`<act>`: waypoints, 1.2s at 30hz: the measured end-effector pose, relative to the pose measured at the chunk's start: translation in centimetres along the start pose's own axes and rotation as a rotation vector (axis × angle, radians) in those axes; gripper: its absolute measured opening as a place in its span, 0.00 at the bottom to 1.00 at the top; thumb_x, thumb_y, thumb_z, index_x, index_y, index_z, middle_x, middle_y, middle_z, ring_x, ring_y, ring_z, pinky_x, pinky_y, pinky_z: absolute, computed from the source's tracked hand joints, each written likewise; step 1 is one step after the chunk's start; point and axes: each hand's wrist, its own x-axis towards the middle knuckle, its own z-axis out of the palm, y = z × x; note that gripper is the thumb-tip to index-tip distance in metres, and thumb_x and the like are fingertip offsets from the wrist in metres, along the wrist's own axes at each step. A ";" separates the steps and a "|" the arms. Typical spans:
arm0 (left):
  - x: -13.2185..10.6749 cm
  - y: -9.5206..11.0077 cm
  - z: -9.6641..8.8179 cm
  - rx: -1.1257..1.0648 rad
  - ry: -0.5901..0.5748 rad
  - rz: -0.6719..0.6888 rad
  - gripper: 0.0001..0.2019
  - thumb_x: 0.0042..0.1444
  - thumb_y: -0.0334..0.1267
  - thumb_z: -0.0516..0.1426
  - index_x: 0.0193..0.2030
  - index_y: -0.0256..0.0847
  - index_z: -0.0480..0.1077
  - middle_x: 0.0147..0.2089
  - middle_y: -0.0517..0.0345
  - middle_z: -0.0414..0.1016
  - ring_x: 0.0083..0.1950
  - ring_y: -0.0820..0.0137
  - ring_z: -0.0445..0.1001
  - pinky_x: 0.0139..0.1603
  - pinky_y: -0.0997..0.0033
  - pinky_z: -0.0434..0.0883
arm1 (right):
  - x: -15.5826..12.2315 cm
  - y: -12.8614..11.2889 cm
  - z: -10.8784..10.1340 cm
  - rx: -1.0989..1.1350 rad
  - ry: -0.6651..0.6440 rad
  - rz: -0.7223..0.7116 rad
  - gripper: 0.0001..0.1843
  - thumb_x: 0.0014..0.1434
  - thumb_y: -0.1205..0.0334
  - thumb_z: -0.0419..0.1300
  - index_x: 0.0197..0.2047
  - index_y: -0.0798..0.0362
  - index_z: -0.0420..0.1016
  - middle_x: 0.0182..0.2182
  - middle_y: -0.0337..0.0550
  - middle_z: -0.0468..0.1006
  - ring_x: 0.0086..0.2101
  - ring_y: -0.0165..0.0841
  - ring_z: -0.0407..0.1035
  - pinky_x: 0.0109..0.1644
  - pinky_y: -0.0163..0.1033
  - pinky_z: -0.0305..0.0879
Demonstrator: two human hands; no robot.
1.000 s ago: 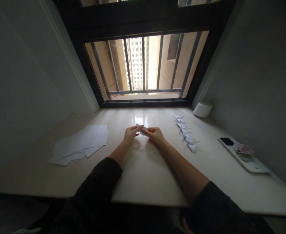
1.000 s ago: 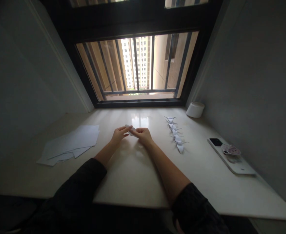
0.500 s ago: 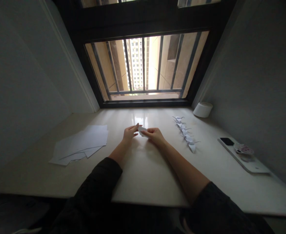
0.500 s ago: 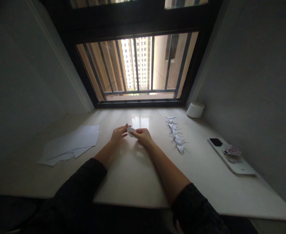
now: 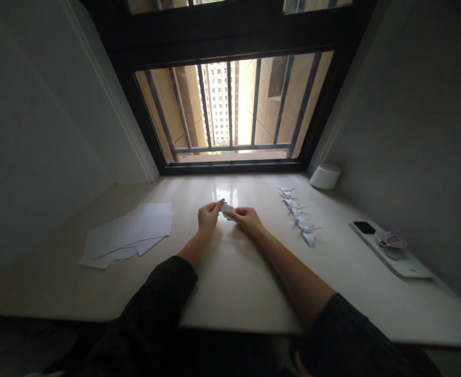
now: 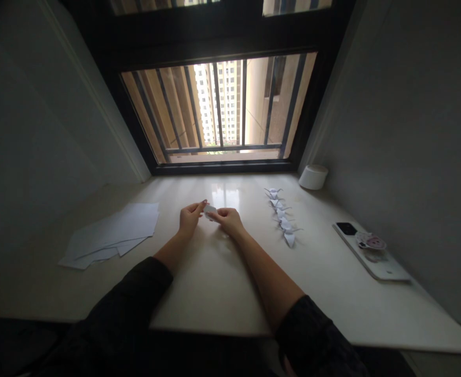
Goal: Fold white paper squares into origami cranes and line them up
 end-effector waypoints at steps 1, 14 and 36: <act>0.0 0.1 0.0 -0.010 0.009 -0.011 0.22 0.45 0.57 0.59 0.34 0.38 0.78 0.32 0.52 0.78 0.34 0.67 0.72 0.32 0.72 0.65 | 0.0 0.0 0.0 -0.006 0.004 0.012 0.25 0.43 0.41 0.63 0.27 0.58 0.79 0.21 0.44 0.76 0.22 0.29 0.64 0.26 0.34 0.54; 0.4 0.8 -0.3 -0.082 0.183 -0.105 0.24 0.42 0.58 0.60 0.34 0.38 0.78 0.32 0.52 0.77 0.34 0.69 0.70 0.31 0.73 0.63 | 0.1 -0.2 0.0 -0.022 -0.033 0.025 0.22 0.46 0.43 0.63 0.26 0.57 0.81 0.22 0.46 0.78 0.21 0.27 0.64 0.25 0.32 0.56; 0.4 0.6 -0.4 -0.099 0.233 -0.089 0.22 0.43 0.56 0.60 0.34 0.38 0.78 0.33 0.52 0.77 0.33 0.70 0.70 0.31 0.73 0.63 | 0.1 0.0 -0.3 -0.324 -0.049 -0.154 0.20 0.52 0.43 0.59 0.25 0.51 0.80 0.20 0.40 0.78 0.22 0.29 0.70 0.29 0.32 0.60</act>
